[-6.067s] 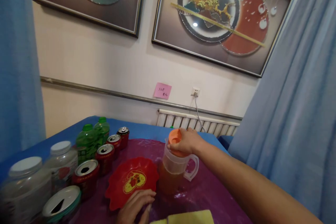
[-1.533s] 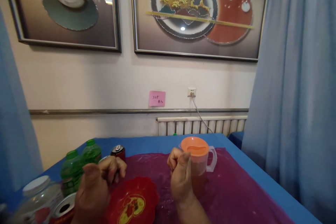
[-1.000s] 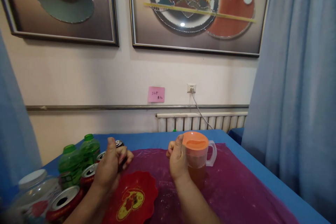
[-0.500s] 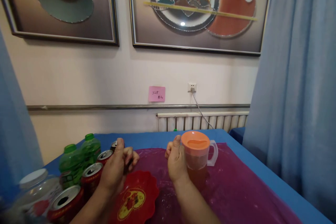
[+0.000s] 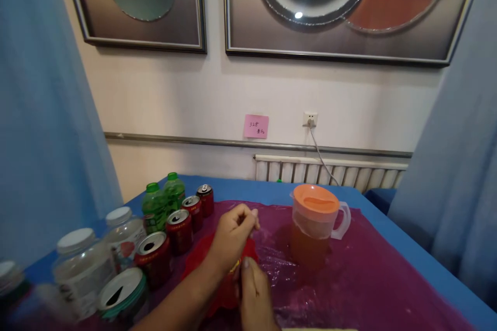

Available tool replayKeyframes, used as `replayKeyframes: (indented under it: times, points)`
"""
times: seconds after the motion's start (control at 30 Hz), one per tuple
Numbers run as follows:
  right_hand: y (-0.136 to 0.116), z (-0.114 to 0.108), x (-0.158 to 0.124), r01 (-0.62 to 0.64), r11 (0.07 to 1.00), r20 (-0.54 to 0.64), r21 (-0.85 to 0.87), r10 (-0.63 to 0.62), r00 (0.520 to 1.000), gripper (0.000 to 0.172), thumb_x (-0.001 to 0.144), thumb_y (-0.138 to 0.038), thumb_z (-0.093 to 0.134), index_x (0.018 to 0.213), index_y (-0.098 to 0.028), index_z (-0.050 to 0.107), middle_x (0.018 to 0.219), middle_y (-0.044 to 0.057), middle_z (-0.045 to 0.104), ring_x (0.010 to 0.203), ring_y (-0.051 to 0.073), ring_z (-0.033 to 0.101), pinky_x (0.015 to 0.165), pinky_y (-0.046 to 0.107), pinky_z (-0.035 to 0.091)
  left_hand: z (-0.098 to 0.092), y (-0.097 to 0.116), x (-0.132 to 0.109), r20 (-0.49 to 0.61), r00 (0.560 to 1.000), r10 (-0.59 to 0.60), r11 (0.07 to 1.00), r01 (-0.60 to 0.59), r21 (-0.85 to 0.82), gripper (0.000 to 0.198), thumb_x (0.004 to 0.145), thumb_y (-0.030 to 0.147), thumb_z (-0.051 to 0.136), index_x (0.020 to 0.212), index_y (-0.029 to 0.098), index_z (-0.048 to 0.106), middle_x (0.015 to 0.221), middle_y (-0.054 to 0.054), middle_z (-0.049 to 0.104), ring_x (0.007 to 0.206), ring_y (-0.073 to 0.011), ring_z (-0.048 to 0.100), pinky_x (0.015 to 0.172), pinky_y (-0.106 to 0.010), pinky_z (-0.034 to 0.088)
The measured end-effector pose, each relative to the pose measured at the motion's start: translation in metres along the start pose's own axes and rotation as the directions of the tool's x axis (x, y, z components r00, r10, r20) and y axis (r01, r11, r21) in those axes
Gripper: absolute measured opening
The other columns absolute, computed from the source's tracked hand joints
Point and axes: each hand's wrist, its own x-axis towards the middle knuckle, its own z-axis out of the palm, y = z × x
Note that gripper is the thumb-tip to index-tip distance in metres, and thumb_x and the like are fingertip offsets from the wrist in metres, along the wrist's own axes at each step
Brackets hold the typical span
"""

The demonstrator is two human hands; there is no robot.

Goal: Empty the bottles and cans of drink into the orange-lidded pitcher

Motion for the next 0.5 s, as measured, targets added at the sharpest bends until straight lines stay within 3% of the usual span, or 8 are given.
replayKeyframes:
  times: [0.13, 0.2, 0.3, 0.4, 0.5]
  points:
    - [0.006, -0.016, -0.005, 0.115, 0.993, 0.099, -0.025, -0.112, 0.989, 0.038, 0.099, -0.056, 0.049, 0.101, -0.024, 0.069, 0.089, 0.006, 0.071, 0.082, 0.021, 0.064, 0.076, 0.031, 0.053, 0.011, 0.003, -0.013, 0.015, 0.998, 0.053, 0.996, -0.054, 0.068, 0.018, 0.083, 0.034, 0.062, 0.072, 0.021, 0.057, 0.061, 0.005, 0.056, 0.057, -0.0123, 0.051, 0.056, -0.024, 0.038]
    - [0.002, -0.023, 0.001, 0.12, 0.993, 0.146, -0.01, -0.117, 0.982, 0.034, 0.102, -0.048, 0.045, 0.098, -0.023, 0.068, 0.083, 0.004, 0.07, 0.076, 0.019, 0.063, 0.075, 0.029, 0.052, 0.014, 0.009, -0.016, 0.012, 0.996, 0.085, 0.994, -0.086, 0.066, 0.009, 0.082, 0.029, 0.062, 0.085, 0.02, 0.059, 0.072, 0.003, 0.063, 0.063, -0.0133, 0.056, 0.06, -0.024, 0.043]
    - [0.0, -0.029, 0.01, 0.126, 0.992, 0.112, -0.026, -0.123, 0.986, 0.033, 0.102, -0.046, 0.045, 0.087, -0.023, 0.063, 0.073, 0.001, 0.065, 0.067, 0.017, 0.059, 0.066, 0.026, 0.048, 0.009, 0.025, -0.023, 0.024, 0.992, 0.123, 0.988, -0.124, 0.087, 0.016, 0.082, 0.026, 0.061, 0.096, 0.019, 0.061, 0.088, -0.003, 0.071, 0.076, -0.0162, 0.064, 0.071, -0.027, 0.05]
    - [0.001, -0.03, 0.013, 0.125, 0.991, 0.11, -0.054, -0.118, 0.987, 0.031, 0.104, -0.043, 0.043, 0.086, -0.023, 0.057, 0.071, -0.001, 0.061, 0.065, 0.015, 0.055, 0.062, 0.024, 0.043, -0.016, 0.039, -0.037, 0.026, 0.993, 0.117, 0.966, -0.12, 0.227, 0.02, 0.084, 0.031, 0.062, 0.1, 0.02, 0.064, 0.099, -0.006, 0.073, 0.085, -0.0197, 0.068, 0.076, -0.031, 0.053]
    - [-0.003, -0.03, 0.011, 0.158, 0.984, 0.14, -0.087, -0.145, 0.98, 0.029, 0.105, -0.04, 0.041, 0.087, -0.022, 0.056, 0.071, -0.002, 0.058, 0.064, 0.014, 0.052, 0.062, 0.024, 0.039, -0.064, 0.036, -0.061, -0.073, 0.986, 0.151, 0.889, -0.103, 0.446, 0.034, 0.087, 0.041, 0.061, 0.116, 0.023, 0.064, 0.112, -0.007, 0.073, 0.096, -0.024, 0.07, 0.087, -0.037, 0.055]
